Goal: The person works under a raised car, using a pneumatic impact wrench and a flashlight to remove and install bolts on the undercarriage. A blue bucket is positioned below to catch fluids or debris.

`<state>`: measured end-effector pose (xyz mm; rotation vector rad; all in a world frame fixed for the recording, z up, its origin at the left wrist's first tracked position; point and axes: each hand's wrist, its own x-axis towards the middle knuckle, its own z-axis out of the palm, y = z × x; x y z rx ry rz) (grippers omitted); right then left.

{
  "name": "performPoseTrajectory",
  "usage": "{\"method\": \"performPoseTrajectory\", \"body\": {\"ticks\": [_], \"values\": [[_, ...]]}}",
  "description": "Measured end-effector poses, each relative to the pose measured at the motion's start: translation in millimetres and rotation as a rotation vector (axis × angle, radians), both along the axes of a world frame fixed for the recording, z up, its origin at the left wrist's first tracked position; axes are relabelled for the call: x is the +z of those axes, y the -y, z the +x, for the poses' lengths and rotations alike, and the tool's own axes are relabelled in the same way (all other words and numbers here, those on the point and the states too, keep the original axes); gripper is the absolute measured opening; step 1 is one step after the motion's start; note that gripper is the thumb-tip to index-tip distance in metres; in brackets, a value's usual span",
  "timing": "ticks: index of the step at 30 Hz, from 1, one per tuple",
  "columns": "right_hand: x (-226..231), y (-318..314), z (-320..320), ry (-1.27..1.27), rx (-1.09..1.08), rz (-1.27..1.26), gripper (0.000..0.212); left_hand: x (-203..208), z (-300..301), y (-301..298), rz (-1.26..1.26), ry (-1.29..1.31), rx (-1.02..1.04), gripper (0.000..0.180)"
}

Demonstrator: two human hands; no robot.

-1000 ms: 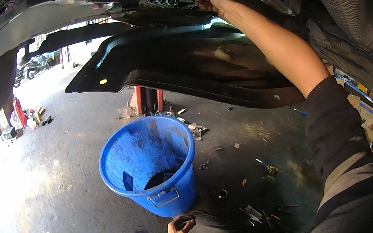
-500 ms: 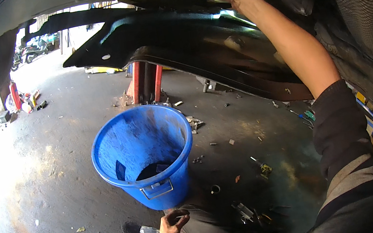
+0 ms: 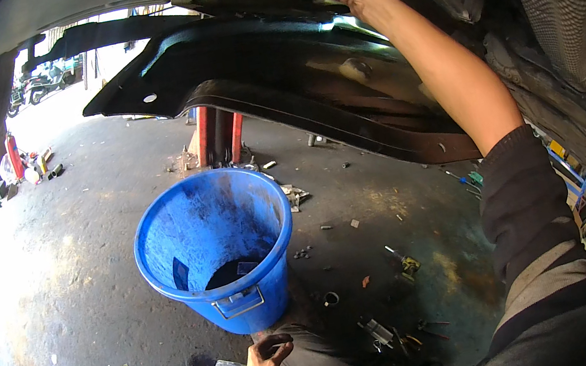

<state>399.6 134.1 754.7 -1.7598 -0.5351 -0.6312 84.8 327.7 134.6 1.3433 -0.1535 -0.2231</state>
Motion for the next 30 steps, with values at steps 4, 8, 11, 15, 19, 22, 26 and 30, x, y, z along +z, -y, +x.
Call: {"method": "performPoseTrajectory", "body": {"ticks": [4,8,11,15,19,22,26,30], "values": [[-1.2,-3.8,-3.0,0.012,-0.004,0.135,0.020,-5.0,1.3,0.7,0.004,0.024,0.013,0.024],[-2.8,-7.2,-4.6,0.053,-0.042,0.080,0.017,-8.8,1.9,0.0,0.028,0.022,0.013,0.024],[-3.5,-6.3,-1.4,0.066,-0.024,0.132,0.017,-6.2,1.8,-0.6,0.010,0.026,0.012,0.023],[-3.2,-2.5,5.8,0.023,-0.006,0.070,0.016,2.6,0.8,-1.5,0.013,-0.007,0.016,0.025],[4.6,3.5,4.1,0.006,-0.016,-0.005,0.013,9.2,-4.1,-2.9,0.064,-0.012,0.056,0.025],[12.8,11.0,-1.7,-0.020,0.084,0.046,0.017,9.8,-8.4,-1.9,0.047,-0.068,0.059,0.027],[23.3,14.5,-3.8,-0.071,-0.076,-0.082,0.017,12.5,-7.5,1.1,0.042,-0.109,0.010,0.032],[21.1,13.1,-2.8,-0.070,-0.027,-0.005,0.020,15.6,-6.9,-1.2,0.111,-0.067,-0.024,0.032]]}}
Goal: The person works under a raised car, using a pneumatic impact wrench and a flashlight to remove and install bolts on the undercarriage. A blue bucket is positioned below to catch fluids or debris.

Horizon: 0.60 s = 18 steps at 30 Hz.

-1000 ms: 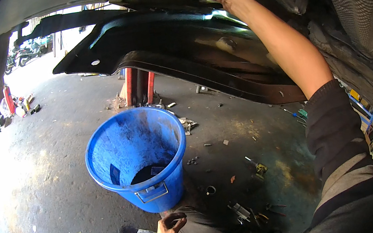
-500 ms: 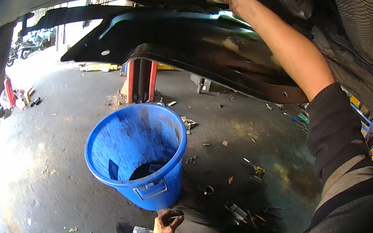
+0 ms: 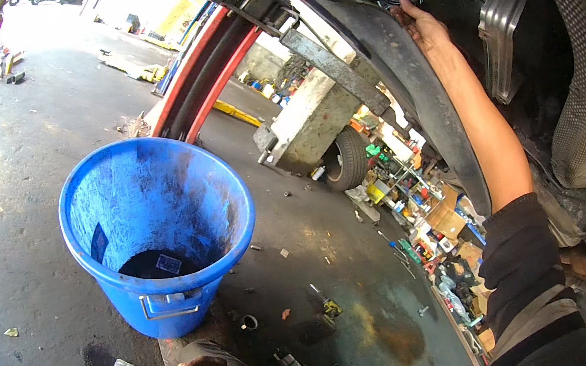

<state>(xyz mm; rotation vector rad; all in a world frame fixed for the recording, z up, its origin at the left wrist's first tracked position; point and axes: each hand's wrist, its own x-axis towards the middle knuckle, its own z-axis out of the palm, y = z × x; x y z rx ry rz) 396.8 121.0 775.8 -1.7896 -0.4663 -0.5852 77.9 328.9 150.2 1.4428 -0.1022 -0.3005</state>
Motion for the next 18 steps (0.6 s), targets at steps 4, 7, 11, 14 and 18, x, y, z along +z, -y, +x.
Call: {"method": "performPoseTrajectory", "body": {"ticks": [4,7,11,14,18], "values": [[-2.8,-1.5,-0.2,-0.004,-0.016,0.087,0.017,-2.1,3.6,-2.1,-0.032,-0.040,-0.003,0.034],[-2.4,-2.4,0.4,0.070,-0.035,0.015,0.015,-4.7,8.7,-0.1,-0.054,-0.037,0.000,0.034],[-2.8,-1.9,-4.2,0.043,0.066,0.102,0.019,-6.5,12.1,2.1,-0.062,0.042,-0.010,0.032],[-8.5,-5.1,-8.1,0.064,0.008,0.075,0.015,-7.8,10.8,0.8,-0.078,0.026,-0.004,0.029],[-20.2,-12.7,-11.7,0.093,-0.029,0.035,0.017,-7.4,7.4,-1.8,-0.033,0.094,0.011,0.026]]}}
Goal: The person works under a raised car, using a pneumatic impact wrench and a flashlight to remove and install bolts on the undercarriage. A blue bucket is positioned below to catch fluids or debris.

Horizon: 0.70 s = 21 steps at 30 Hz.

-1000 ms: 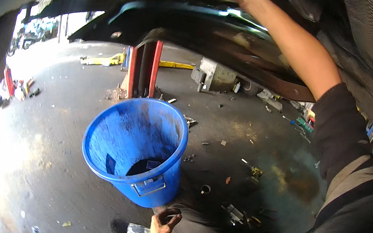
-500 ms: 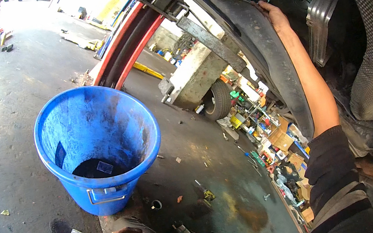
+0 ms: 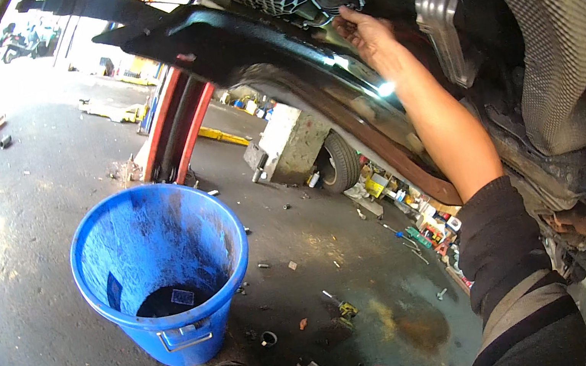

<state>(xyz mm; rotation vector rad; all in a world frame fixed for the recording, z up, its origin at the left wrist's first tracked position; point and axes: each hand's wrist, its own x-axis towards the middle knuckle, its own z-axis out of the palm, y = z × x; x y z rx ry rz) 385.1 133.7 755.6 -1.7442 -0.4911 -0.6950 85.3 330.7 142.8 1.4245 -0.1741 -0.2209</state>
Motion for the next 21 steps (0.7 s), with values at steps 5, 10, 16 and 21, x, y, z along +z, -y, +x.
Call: {"method": "performPoseTrajectory", "body": {"ticks": [5,10,16,21], "values": [[-4.6,-2.2,-9.1,0.015,0.081,0.145,0.019,0.0,-3.5,-0.3,0.034,0.012,0.020,0.022],[-5.0,-5.2,-1.0,0.018,0.032,0.047,0.018,-5.0,-3.7,4.0,-0.060,-0.034,0.004,0.022],[-3.2,-1.8,6.9,-0.026,0.036,0.013,0.018,-1.9,-3.0,2.5,-0.017,-0.003,-0.014,0.024],[-7.6,-6.0,-2.7,-0.015,0.132,0.171,0.021,5.8,-4.7,0.8,0.018,-0.002,-0.019,0.022]]}}
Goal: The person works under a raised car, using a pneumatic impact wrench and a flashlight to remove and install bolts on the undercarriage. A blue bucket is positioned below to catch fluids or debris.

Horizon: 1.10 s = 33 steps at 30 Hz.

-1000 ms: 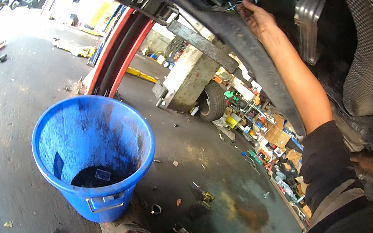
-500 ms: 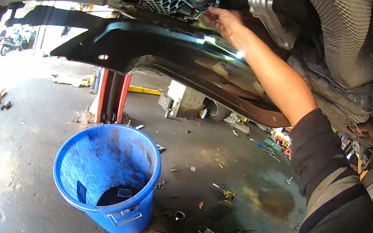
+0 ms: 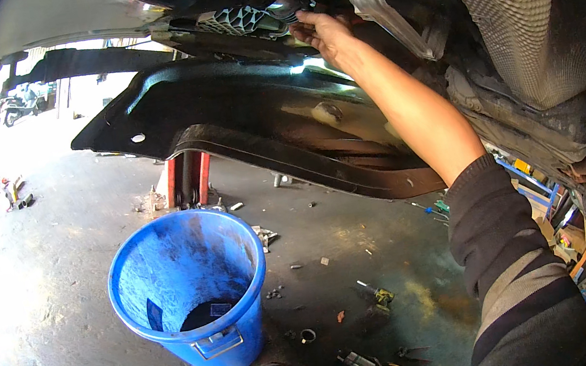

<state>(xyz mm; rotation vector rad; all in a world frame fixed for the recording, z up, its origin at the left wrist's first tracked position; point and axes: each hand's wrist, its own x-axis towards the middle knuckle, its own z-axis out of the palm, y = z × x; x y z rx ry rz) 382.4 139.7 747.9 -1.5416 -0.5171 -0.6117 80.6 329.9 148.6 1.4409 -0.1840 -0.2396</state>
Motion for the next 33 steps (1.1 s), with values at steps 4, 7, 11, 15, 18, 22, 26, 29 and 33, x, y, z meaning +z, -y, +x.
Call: {"method": "performPoseTrajectory", "body": {"ticks": [4,7,11,15,18,22,26,29,33], "values": [[-5.0,-3.9,-6.2,0.047,-0.140,-0.128,0.017,-2.7,0.1,1.0,-0.045,-0.029,0.005,0.020],[-7.5,-5.9,-4.5,0.034,-0.056,-0.037,0.015,-7.8,2.0,2.3,-0.016,-0.001,0.002,0.021],[-7.7,-5.9,-1.1,0.066,-0.043,0.042,0.015,-11.6,4.2,3.0,-0.044,-0.035,-0.001,0.020],[-7.4,-7.1,-2.7,0.095,-0.138,-0.024,0.015,-9.6,4.2,3.4,-0.062,0.012,-0.002,0.020],[-8.2,-9.7,-5.5,0.074,-0.070,0.074,0.015,-7.6,2.6,2.9,0.017,0.002,0.004,0.019],[-8.6,-10.3,-5.8,0.106,-0.133,0.029,0.014,-8.1,2.6,2.5,-0.029,0.006,0.000,0.018],[-7.8,-6.8,1.0,0.092,-0.131,0.026,0.020,-14.1,4.7,4.3,-0.085,-0.014,-0.015,0.020],[-7.7,-6.5,7.0,0.092,-0.069,0.084,0.020,-19.9,5.8,7.9,-0.176,0.016,-0.009,0.025],[-9.2,-7.6,7.0,0.076,-0.162,-0.043,0.017,-24.7,6.4,10.2,-0.226,0.074,-0.005,0.028]]}}
